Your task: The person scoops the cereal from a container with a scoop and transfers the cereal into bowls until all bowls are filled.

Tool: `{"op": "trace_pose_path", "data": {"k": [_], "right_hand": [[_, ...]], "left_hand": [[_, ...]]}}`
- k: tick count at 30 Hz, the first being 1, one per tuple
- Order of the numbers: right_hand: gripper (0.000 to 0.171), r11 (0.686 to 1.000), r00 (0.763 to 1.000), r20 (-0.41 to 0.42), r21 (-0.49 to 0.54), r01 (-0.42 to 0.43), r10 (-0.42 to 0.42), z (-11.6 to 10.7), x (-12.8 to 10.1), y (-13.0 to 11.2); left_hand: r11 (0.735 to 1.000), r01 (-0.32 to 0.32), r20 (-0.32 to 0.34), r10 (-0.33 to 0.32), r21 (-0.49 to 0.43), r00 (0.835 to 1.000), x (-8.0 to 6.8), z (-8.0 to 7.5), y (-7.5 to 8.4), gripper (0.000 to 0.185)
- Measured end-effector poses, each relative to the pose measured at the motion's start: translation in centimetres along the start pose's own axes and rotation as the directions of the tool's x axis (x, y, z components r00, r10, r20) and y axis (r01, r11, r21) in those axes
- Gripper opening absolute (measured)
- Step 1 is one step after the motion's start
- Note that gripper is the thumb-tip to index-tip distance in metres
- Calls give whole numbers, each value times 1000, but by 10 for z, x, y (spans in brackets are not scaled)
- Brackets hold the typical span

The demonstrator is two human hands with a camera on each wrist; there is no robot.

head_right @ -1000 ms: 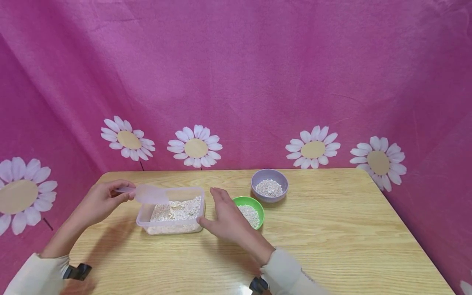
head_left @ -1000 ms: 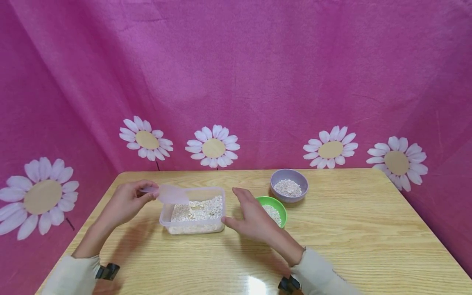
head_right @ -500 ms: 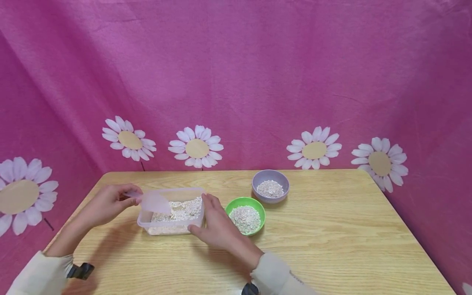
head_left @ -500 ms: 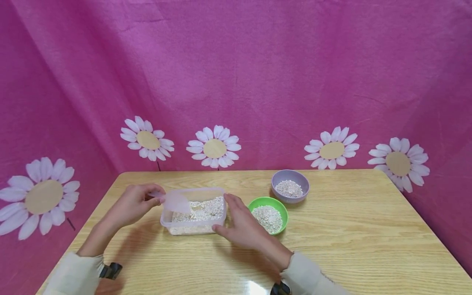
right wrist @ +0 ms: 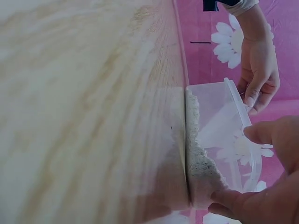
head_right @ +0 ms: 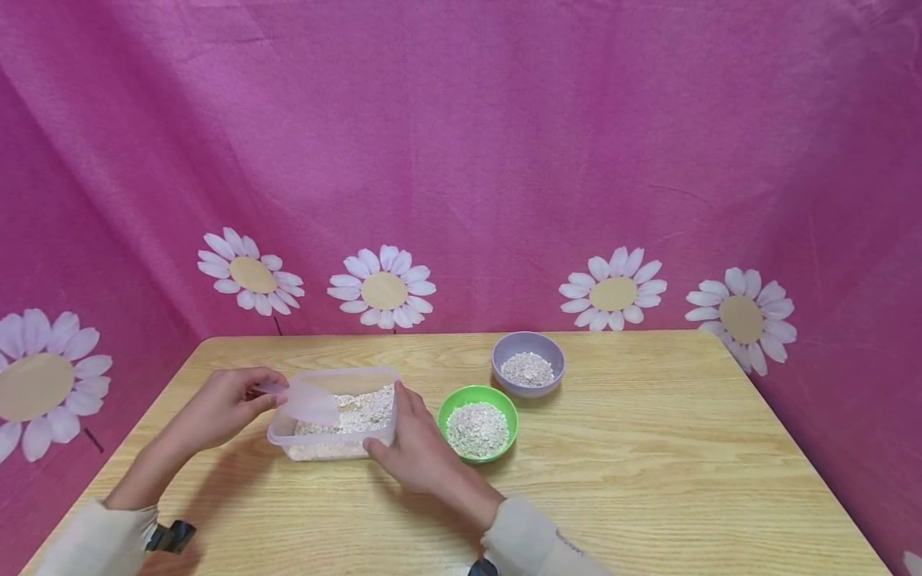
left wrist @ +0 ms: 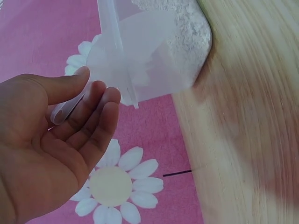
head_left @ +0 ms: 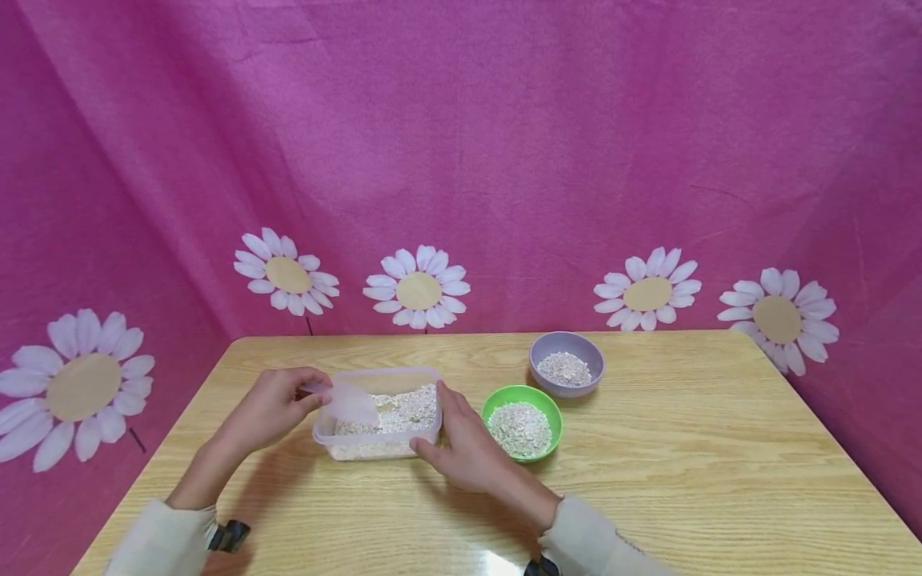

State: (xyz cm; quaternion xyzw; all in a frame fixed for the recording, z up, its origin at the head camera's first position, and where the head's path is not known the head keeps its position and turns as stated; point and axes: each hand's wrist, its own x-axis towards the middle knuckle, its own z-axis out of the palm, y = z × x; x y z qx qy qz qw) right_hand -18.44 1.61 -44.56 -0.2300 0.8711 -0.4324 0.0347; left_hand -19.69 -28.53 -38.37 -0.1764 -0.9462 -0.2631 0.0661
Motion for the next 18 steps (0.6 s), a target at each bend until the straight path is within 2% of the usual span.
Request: {"op": "trace_pose_path", "data": {"k": [9,18], "right_hand": [[93,999,1000,0,33,-22,22,1,0,0],[92,999,1000,3,45,-21,21,1,1,0]], "left_hand": [[998,0,21,1,-60,1000,4,15,9,11],[975,105,62,-95,-194,994,12,41,21,11]]}}
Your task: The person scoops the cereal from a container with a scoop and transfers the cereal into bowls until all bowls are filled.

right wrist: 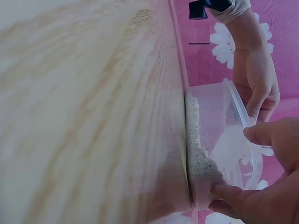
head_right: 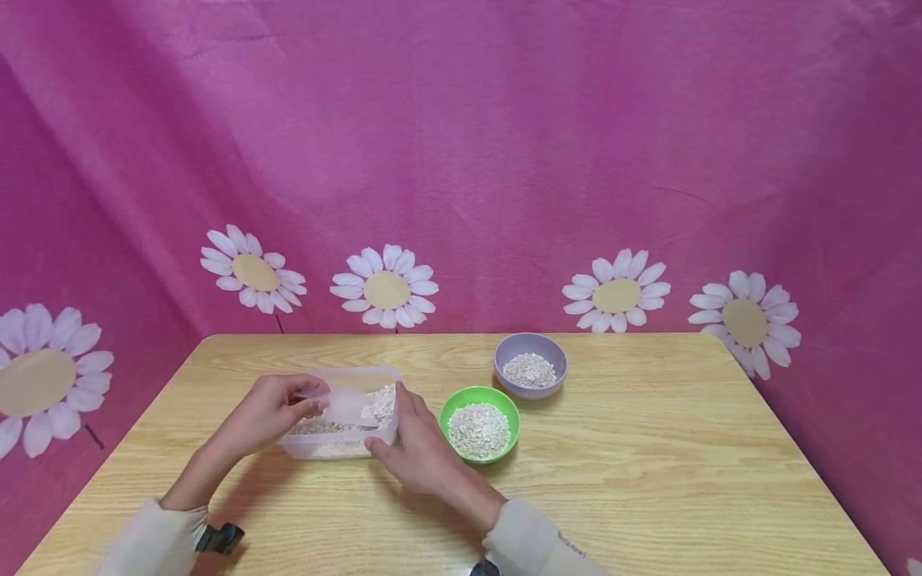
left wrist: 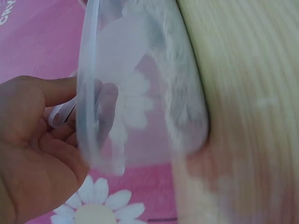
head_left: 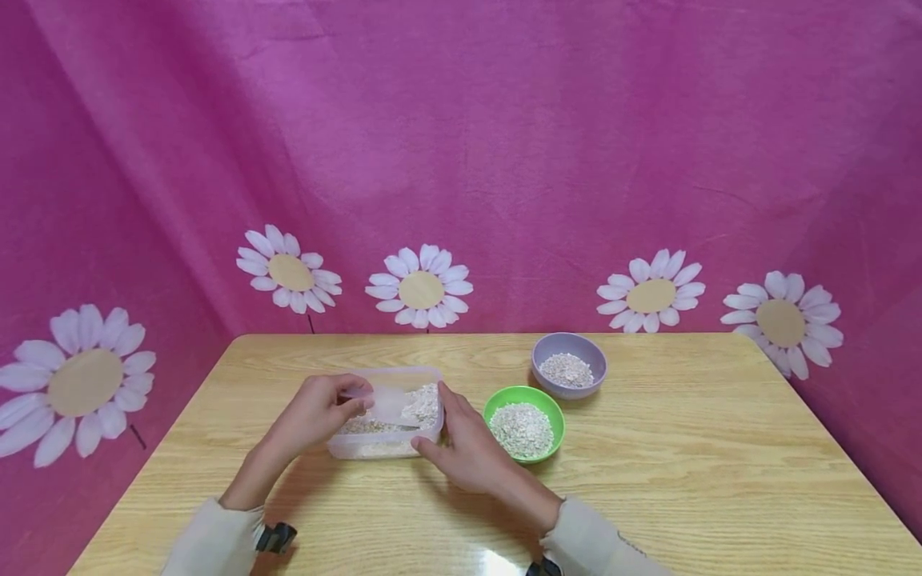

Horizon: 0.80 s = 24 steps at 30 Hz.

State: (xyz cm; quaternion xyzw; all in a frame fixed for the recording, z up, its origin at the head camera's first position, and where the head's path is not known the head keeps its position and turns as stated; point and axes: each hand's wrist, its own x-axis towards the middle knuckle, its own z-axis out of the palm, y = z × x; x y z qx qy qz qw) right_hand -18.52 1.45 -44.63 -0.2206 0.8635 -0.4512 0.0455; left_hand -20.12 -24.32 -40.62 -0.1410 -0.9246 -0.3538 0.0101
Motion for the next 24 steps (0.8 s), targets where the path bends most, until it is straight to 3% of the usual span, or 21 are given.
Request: {"op": "trace_pose_path", "data": {"k": [5,10,18,24], "right_hand": [[91,1000,1000,3,-11,8,-8,0,0,0],[90,1000,1000,0,-14,15,-15,-2,-1,0],[94,1000,1000,-17,-16,-6,6,-10,-2,-4],[96,999,999,-36,33,-23,24,-22,-2,-9]], "left_hand": [[998,24,-15,-24,-51,1000,4,13,5,11],[997,38,-19,-39,-65,999,4,17,7,10],[993,1,-9,-2,-114,1000,2,8,1,13],[987,28,-55,-38,-158,998,-5,-8,-11,17]]}}
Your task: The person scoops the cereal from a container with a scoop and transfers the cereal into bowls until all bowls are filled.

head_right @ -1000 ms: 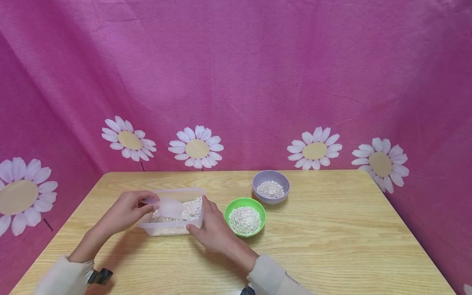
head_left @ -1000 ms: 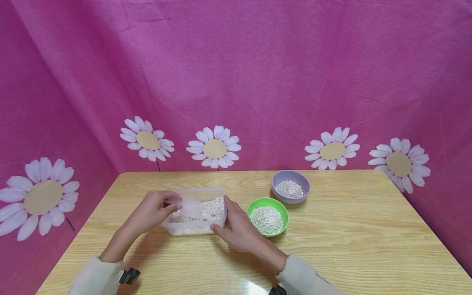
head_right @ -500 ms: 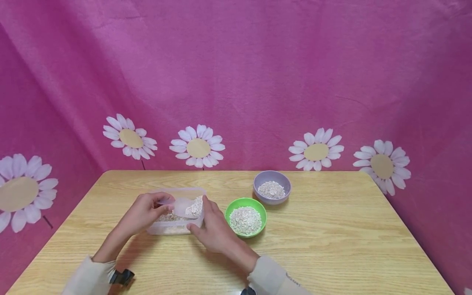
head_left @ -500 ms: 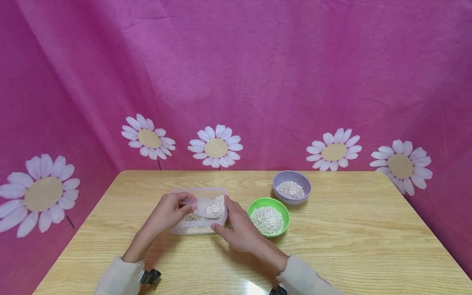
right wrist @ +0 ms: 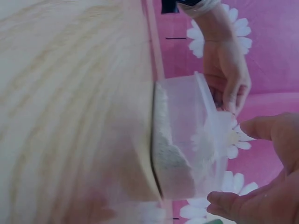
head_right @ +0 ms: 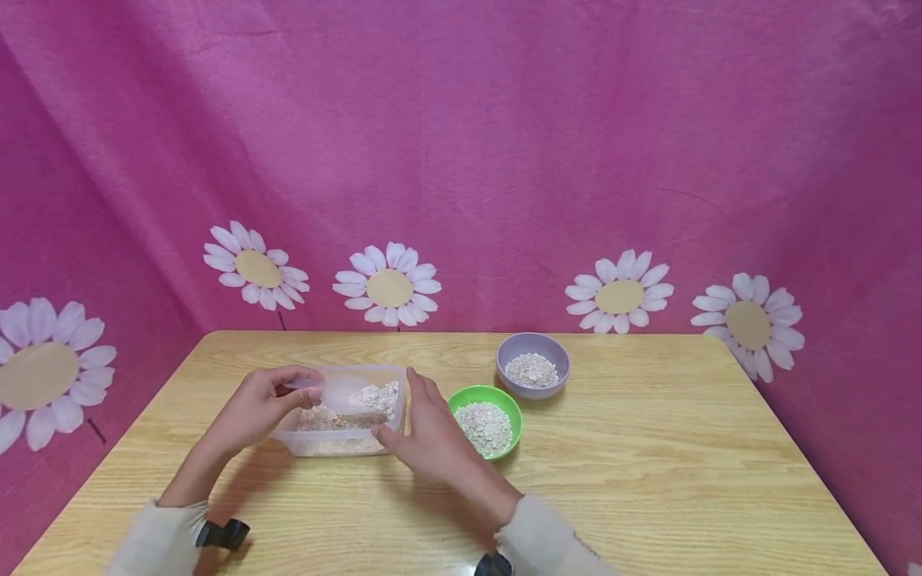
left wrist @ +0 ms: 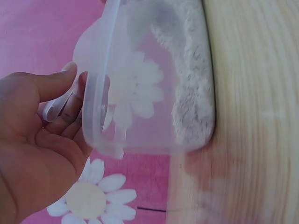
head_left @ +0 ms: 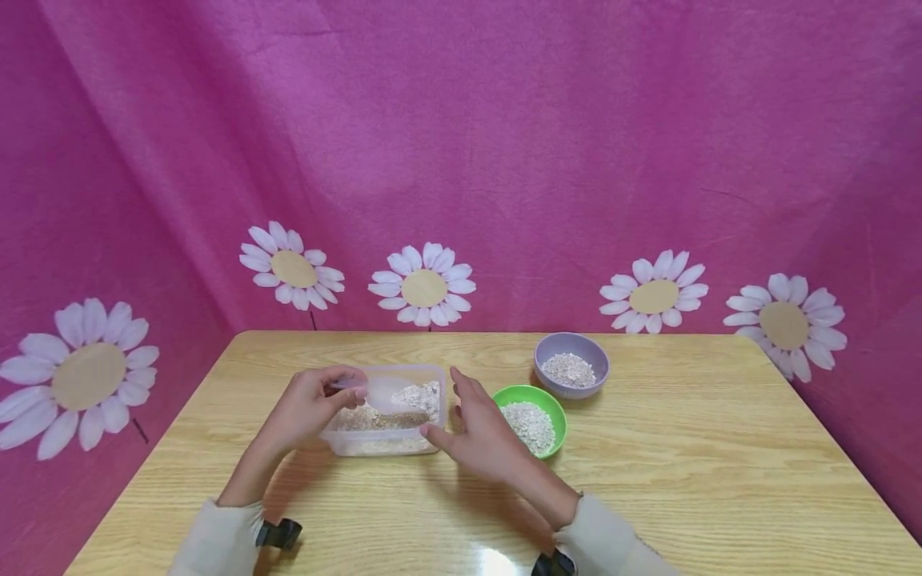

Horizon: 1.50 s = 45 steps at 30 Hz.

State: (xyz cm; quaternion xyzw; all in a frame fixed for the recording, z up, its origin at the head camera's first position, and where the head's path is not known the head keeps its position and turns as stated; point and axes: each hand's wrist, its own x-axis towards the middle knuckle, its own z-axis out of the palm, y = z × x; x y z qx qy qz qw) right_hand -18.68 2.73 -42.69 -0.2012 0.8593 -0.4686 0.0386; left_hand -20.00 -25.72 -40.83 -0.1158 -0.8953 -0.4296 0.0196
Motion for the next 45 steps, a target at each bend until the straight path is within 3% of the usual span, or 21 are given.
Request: {"op": "trace_pose_path", "data": {"k": [9,20,28,40,45], "right_hand": [[90,999,999,-29,41,-17,18,-18,-3,-1],[85,998,997,-72,-48,-44,40,-46,-12,14],[84,994,993,-107,-94,-57,47,-66,-18,26],[80,986,986,-163,-165,-8,-20,-90,-25,45],[78,976,982,-187,-219,-3,-39,-101,-28,49]], "left_hand": [[994,28,-69,-35,-101,997,-10,-18,-10,25],[981,27,-153,-57,-191,987,-16,-21,-14,28],[974,4,-192,-49,-228,980,-10,-10,-4,26],[946,1,-173,-60,-325,983,14,18,18,25],[938,20,-148,-76,-347,986,27,31,34,23]]}}
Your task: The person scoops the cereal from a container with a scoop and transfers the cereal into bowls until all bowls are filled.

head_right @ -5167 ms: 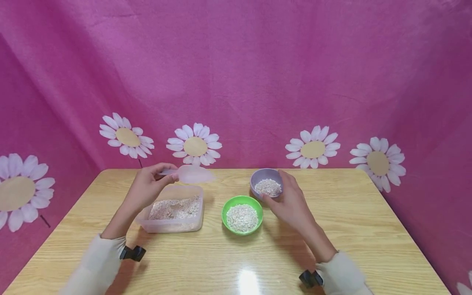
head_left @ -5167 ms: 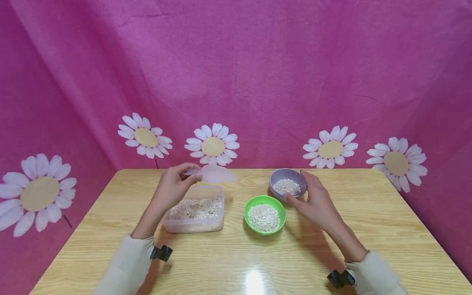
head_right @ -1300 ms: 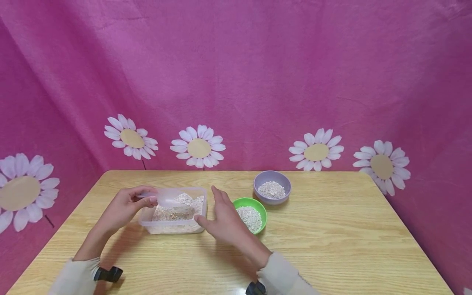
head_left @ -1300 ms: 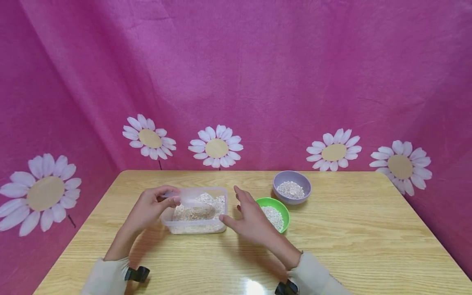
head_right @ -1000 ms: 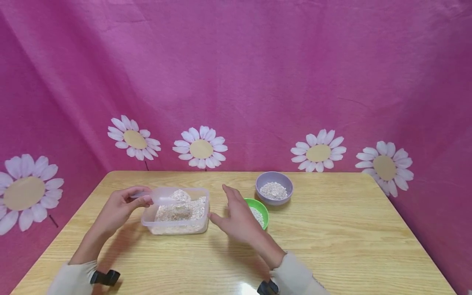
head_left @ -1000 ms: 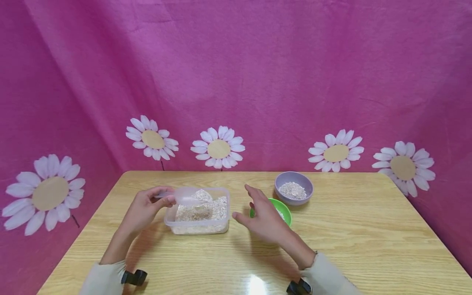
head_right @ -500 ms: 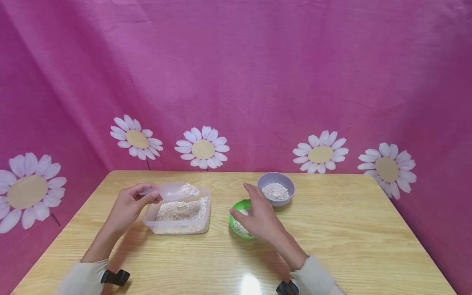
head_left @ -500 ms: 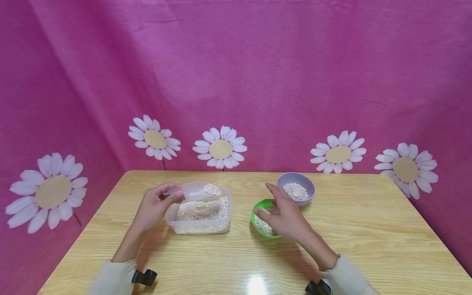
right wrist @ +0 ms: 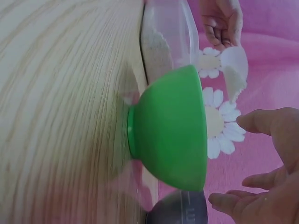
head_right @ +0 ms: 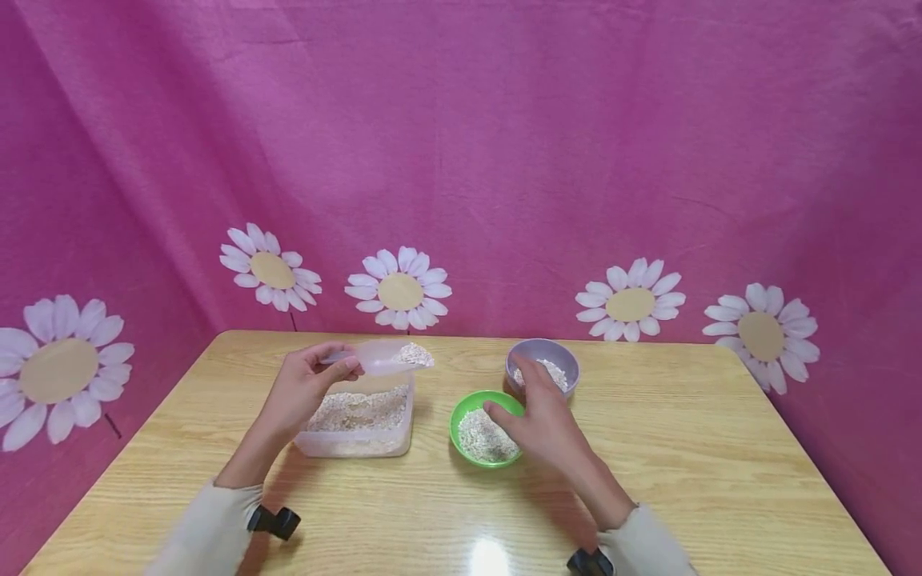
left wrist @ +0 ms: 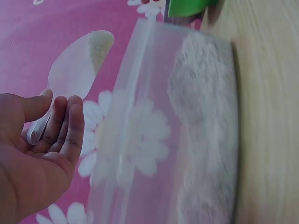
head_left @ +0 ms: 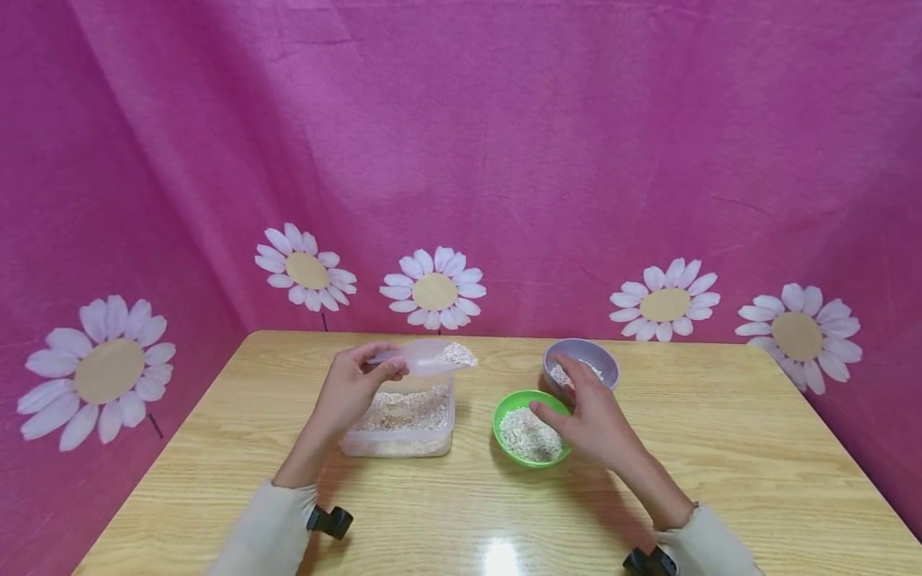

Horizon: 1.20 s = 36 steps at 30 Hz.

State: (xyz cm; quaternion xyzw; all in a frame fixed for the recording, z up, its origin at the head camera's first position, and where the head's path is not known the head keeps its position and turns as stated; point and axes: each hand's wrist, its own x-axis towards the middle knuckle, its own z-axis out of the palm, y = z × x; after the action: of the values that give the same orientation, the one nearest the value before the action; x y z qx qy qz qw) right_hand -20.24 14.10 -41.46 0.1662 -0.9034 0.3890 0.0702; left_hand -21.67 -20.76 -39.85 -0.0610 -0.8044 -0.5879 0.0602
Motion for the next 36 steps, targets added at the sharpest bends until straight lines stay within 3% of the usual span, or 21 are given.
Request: {"op": "trace_pose_path", "data": {"k": [11,18,28,36], "right_hand": [[80,998,999,-40,-56,-34,31,-18,-1,13],[81,997,996,-75,-64,-51,46,-28,-3,24],[83,994,993,-88,-73,-83,77,-38,-1,43],[86,989,989,-19,-6,-146,146,-33,4,64]], "left_hand": [[996,-90,63,88,20,994,26,50,26,18],[994,-110,90,107,26,990,39,77,36,16],[988,-148,150,139,50,979,57,108,42,13],[985,-147,188,128,89,974,68,129,36,15]]}}
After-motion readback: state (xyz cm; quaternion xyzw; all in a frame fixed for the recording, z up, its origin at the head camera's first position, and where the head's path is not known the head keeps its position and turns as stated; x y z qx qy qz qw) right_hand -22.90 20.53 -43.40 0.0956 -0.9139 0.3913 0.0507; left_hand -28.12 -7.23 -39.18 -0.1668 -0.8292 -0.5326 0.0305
